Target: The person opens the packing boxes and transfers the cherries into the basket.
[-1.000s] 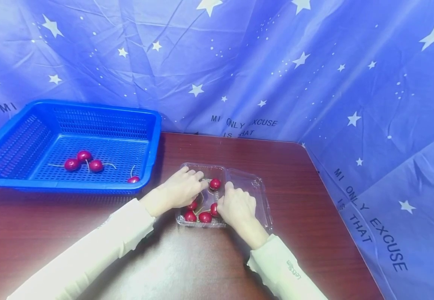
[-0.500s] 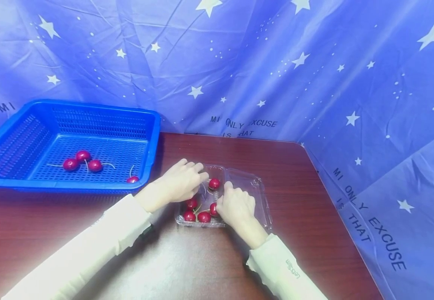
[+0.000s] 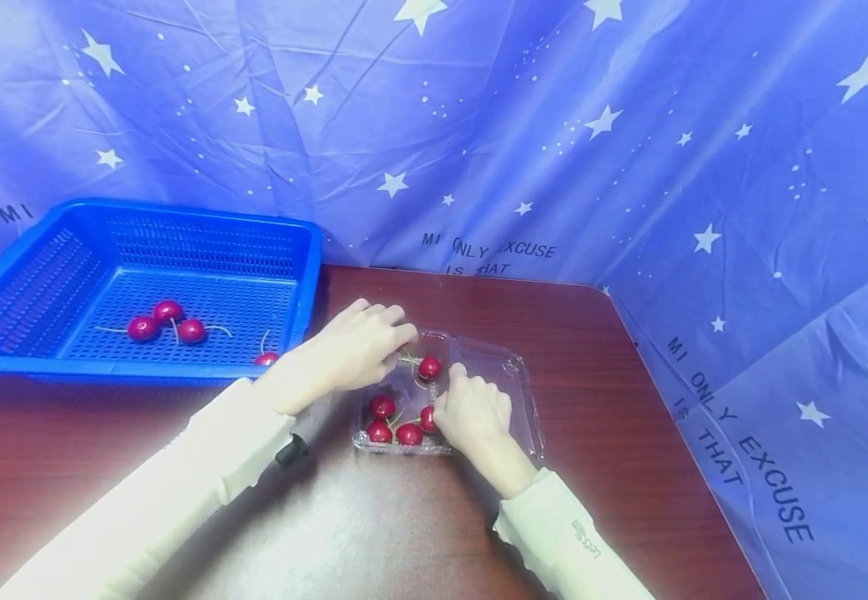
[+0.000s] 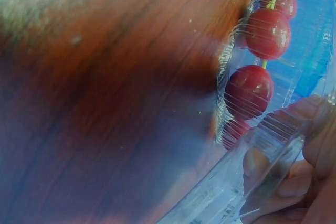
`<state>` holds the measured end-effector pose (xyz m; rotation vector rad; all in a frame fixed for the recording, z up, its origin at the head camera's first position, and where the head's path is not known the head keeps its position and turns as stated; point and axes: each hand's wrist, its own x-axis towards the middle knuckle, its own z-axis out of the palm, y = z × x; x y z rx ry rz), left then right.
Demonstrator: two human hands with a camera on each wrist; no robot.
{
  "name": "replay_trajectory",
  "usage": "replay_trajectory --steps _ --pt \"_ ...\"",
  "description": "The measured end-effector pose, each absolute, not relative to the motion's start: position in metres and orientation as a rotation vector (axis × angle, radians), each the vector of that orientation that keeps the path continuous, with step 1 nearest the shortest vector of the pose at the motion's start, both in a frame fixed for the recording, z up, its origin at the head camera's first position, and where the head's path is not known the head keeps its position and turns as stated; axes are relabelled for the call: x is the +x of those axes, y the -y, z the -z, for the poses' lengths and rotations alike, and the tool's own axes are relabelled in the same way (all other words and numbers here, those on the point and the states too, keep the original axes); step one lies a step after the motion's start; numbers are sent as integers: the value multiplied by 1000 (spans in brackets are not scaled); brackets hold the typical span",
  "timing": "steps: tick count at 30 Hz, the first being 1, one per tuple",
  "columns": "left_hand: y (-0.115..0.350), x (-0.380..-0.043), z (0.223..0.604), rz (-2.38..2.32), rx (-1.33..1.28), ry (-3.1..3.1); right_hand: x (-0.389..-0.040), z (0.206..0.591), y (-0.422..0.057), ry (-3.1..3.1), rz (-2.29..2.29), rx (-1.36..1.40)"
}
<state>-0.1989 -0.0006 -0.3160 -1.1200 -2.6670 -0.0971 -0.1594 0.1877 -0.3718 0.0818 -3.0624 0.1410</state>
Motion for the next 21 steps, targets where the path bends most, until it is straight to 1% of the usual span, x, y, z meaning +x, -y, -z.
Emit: replay_trajectory --steps 21 --pt "29 -203 291 219 -1010 2574 -157 380 -186 3033 -149 75"
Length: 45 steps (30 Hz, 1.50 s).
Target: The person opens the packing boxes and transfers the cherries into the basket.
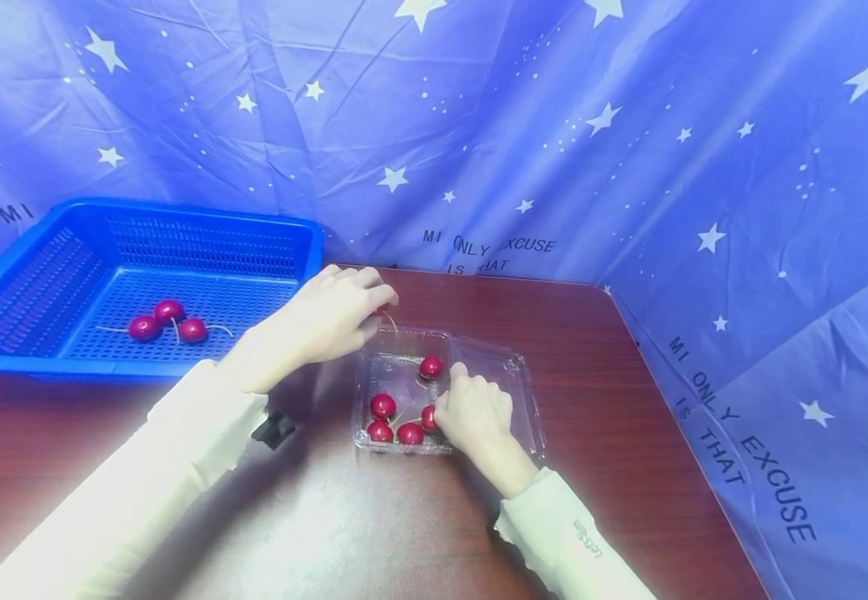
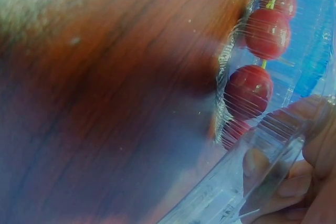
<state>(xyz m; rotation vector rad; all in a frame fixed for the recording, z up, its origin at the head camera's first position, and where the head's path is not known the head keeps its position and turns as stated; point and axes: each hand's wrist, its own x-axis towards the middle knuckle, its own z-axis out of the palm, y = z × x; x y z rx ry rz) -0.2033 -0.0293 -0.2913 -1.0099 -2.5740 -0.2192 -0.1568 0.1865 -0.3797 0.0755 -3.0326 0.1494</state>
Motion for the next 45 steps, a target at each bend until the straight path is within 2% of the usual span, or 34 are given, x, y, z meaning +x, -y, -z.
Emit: replay_trajectory --steps 13,33,45 --pt "58 -213 274 235 -945 2663 -157 379 -186 3036 -146 78" --pt "124 -222 280 308 -841 2626 -159 378 -183 3051 -151 65" --pt "158 -219 268 416 -703 2678 -159 377 -184 3049 -141 64"
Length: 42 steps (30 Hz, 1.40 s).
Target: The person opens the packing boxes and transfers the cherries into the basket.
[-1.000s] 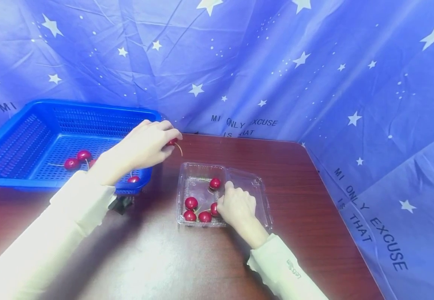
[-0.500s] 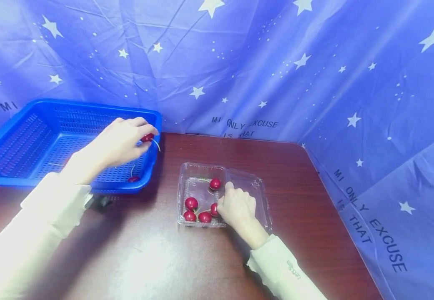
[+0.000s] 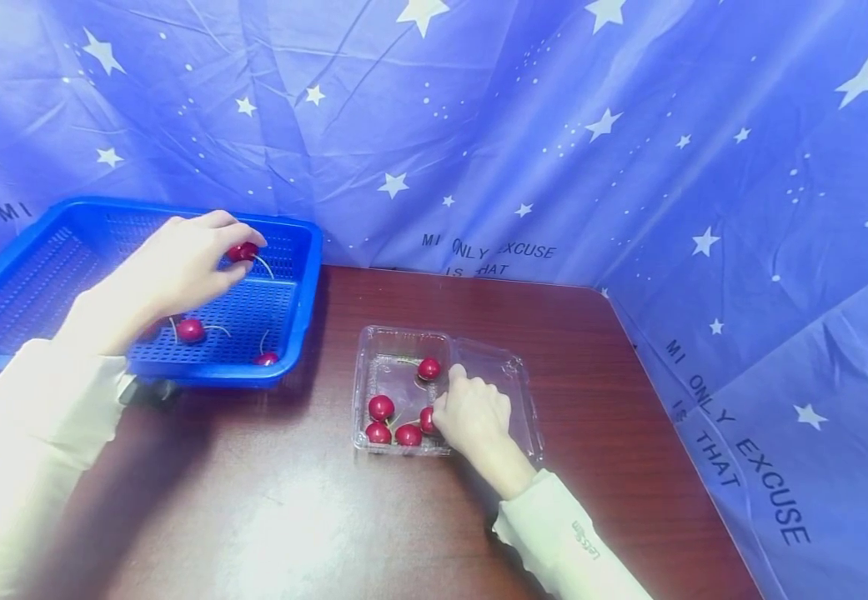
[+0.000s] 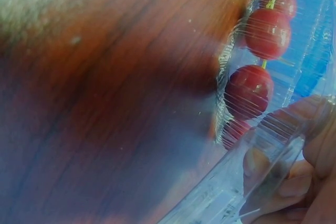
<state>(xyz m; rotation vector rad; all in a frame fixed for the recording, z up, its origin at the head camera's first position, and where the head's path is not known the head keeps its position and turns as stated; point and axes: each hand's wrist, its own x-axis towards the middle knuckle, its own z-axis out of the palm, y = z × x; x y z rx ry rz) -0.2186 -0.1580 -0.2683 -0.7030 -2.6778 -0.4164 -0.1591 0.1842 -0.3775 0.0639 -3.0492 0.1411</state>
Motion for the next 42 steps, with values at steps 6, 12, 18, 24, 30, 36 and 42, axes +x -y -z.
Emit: replay_trajectory --steps 6,12,18,24,30,36,42 --pt "168 -221 274 416 -655 2729 -159 378 -185 3046 -148 63" --pt "180 -226 282 400 -579 2842 -159 379 -185 3047 -146 67" --pt "197 -232 297 417 -509 2960 -159 379 -184 3045 -139 75" --pt "211 -235 307 407 -439 3066 -158 379 -184 3051 -131 73" --pt "217 -237 308 351 -397 3170 -158 379 -184 3050 -130 62" --pt "217 -234 307 353 -362 3192 -158 378 -184 3051 -129 62" --pt "215 -232 310 377 -344 3199 -157 378 -183 3051 -135 57"
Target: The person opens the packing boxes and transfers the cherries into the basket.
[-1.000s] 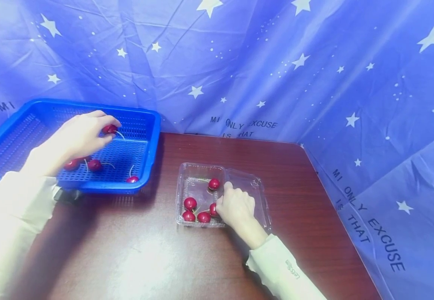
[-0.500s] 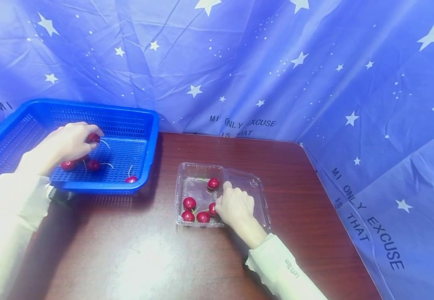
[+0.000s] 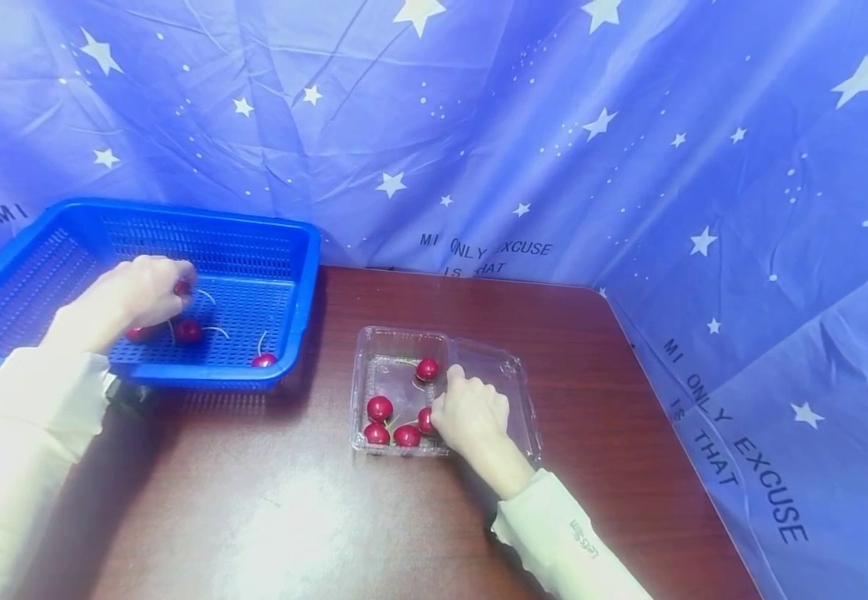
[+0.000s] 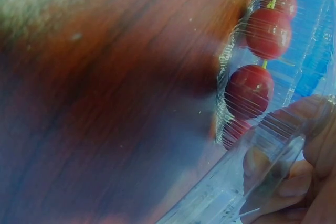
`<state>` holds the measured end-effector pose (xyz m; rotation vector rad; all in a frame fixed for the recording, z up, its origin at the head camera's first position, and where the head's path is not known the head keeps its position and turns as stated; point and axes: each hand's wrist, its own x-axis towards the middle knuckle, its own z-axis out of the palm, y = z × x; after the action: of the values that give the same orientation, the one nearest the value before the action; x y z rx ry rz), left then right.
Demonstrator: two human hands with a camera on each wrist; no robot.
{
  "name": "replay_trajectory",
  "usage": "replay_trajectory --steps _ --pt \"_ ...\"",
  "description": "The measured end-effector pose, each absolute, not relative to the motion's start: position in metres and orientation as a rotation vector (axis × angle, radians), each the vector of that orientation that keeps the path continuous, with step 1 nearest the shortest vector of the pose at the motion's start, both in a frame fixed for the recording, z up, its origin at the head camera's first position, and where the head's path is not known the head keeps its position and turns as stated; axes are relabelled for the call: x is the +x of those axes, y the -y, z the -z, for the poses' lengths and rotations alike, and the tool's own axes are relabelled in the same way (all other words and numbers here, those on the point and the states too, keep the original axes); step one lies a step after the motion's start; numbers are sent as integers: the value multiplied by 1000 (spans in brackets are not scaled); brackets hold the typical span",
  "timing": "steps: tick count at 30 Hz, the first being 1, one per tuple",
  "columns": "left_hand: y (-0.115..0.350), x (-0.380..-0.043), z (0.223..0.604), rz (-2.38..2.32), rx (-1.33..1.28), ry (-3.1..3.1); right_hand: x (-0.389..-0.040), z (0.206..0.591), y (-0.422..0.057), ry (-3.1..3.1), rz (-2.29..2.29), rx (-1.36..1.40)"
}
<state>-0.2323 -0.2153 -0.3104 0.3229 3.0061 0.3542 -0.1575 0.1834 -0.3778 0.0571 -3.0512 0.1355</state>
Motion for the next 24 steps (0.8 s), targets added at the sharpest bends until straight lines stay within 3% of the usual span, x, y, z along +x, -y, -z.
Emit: replay_trajectory --steps 24 --pt "219 -229 317 -324 226 -2926 -157 377 -183 3070 -136 64"
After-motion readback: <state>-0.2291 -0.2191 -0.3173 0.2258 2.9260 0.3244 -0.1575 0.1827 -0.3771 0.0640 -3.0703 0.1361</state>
